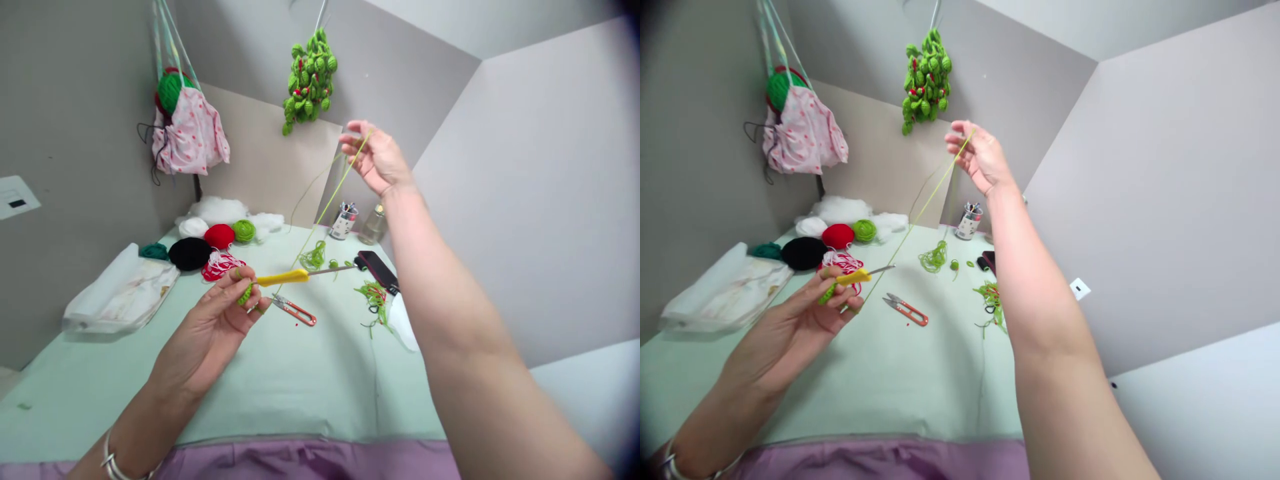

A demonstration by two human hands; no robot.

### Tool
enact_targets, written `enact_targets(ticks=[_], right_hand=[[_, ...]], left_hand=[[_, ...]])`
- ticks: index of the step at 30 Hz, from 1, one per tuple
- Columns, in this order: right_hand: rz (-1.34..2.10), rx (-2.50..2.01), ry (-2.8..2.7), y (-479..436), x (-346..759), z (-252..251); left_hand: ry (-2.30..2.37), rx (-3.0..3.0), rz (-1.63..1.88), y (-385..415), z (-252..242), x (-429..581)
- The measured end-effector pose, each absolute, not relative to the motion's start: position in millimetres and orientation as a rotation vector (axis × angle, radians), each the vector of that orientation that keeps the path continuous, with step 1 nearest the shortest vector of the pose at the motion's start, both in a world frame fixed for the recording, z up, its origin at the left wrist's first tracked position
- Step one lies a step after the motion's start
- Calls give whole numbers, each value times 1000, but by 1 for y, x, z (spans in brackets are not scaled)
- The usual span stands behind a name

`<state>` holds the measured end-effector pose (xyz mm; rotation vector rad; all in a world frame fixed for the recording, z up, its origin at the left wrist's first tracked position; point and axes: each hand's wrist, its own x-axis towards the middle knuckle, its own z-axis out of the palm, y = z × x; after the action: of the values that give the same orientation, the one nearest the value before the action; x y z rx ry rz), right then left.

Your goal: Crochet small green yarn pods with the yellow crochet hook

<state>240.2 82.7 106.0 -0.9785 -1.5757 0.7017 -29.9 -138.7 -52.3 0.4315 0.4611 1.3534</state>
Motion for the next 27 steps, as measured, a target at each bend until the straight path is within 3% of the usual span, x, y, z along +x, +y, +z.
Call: enact_targets(ticks=[7,12,15,19,23,27], right_hand=[[95,-1467,-1958,73,228,91],[148,-1525,-2270,5,215,51],[339,-1302,-2399,-62,211,26],[824,-887,-2069,-150,198,-16],[634,-885,-1595,-196,179,-61],[741,-771,-1251,-203,175,-85]], left_hand=[[483,478,1304,-148,-56,-27],[487,495,1316,-148,-55,-26],[526,564,1342,-149,-54,-22],[594,726,1347,-158,-59,-5],[578,869,1231,-172,-67,14],[549,888,1104,-177,-71,25]])
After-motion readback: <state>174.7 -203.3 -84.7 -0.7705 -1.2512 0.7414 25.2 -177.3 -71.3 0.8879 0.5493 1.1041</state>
